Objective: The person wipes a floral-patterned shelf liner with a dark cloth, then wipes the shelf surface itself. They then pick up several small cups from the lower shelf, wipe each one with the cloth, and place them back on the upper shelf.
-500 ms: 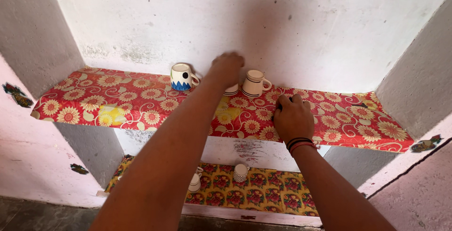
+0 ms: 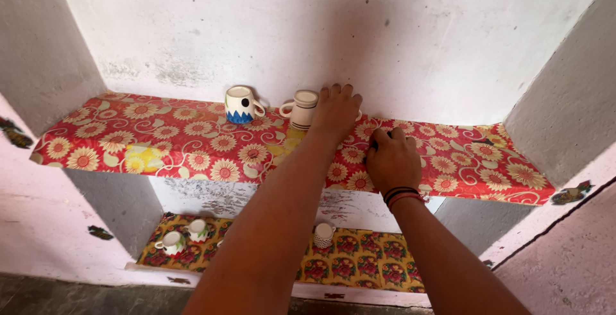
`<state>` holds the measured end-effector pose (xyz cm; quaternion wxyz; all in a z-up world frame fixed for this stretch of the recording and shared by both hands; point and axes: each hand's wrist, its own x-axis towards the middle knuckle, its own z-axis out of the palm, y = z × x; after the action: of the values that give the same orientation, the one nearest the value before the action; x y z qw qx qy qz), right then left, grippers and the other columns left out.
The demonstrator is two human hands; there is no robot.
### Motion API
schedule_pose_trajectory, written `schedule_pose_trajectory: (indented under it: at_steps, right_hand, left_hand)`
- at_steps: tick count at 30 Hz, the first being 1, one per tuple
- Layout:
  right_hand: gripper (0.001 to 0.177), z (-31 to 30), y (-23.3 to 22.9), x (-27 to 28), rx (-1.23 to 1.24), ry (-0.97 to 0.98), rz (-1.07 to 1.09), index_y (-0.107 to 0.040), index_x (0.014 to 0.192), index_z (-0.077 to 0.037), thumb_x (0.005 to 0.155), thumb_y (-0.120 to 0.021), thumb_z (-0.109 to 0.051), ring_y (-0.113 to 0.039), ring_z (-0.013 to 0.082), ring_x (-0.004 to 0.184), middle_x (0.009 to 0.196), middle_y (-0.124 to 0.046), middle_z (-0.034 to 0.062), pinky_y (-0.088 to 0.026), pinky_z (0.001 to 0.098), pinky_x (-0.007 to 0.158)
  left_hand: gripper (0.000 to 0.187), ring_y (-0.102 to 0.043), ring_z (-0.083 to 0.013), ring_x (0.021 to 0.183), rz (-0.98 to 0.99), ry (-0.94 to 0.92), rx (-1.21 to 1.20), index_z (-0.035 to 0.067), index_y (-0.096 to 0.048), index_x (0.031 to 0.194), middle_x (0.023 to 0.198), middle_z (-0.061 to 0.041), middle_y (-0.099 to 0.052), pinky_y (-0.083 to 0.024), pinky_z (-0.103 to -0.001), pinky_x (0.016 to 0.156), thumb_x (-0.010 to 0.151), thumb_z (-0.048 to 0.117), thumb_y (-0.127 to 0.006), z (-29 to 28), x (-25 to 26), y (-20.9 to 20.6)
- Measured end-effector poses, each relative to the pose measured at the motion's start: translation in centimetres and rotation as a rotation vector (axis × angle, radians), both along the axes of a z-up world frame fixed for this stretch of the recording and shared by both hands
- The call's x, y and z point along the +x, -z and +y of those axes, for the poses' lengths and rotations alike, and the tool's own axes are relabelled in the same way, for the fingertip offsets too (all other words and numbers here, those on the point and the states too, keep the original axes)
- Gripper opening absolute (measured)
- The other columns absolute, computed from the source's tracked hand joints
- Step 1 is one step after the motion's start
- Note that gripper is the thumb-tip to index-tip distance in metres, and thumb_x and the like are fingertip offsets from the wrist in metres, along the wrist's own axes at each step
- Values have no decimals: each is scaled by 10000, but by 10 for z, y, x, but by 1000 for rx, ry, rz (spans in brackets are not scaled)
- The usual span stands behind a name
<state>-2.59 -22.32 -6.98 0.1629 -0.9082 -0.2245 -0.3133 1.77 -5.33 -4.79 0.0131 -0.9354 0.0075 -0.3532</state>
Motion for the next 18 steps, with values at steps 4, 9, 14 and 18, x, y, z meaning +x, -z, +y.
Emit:
schedule_pose_trajectory:
  at_steps: [4,9,14,18]
  right_hand:
    - [151,-4,6,5,19,-17,24,-722,1010,-162,908,-640,-238,-627,371,1000,1061,-645,119,-562,504,776]
    - [158,-11,-4,16,25,-195,1,-720,1010,-165,866,-681,-217,-617,370,1069,1072,-642,129,-531,498,963]
    - [218,-22,-41,-9,89,-192,-6,-707,1067,-159,852,-699,-197,-597,396,1056,1100,-628,129,-532,488,897]
    - [175,-32,-107,-66,-89,-200,-63,-715,1026,-191,851,-706,-200,-606,355,1047,1087,-646,67,-556,457,904]
  left_hand:
    - [337,-432,-330,1383,-138,207,-135,99,-644,1270,1383,-138,-560,-289,-510,1189,939,145,-603,9,-33,-8]
    - [391,-419,-303,1422,-24,151,-90,117,-642,1295,1427,-115,-547,-275,-490,1210,906,79,-618,48,-112,-38]
    - [447,-376,-314,1441,135,10,-43,109,-604,1307,1443,-111,-518,-249,-494,1208,871,173,-681,95,-204,-86]
    - [507,-339,-312,1464,164,-123,27,139,-585,1344,1459,-102,-505,-215,-499,1224,843,108,-655,116,-272,-136]
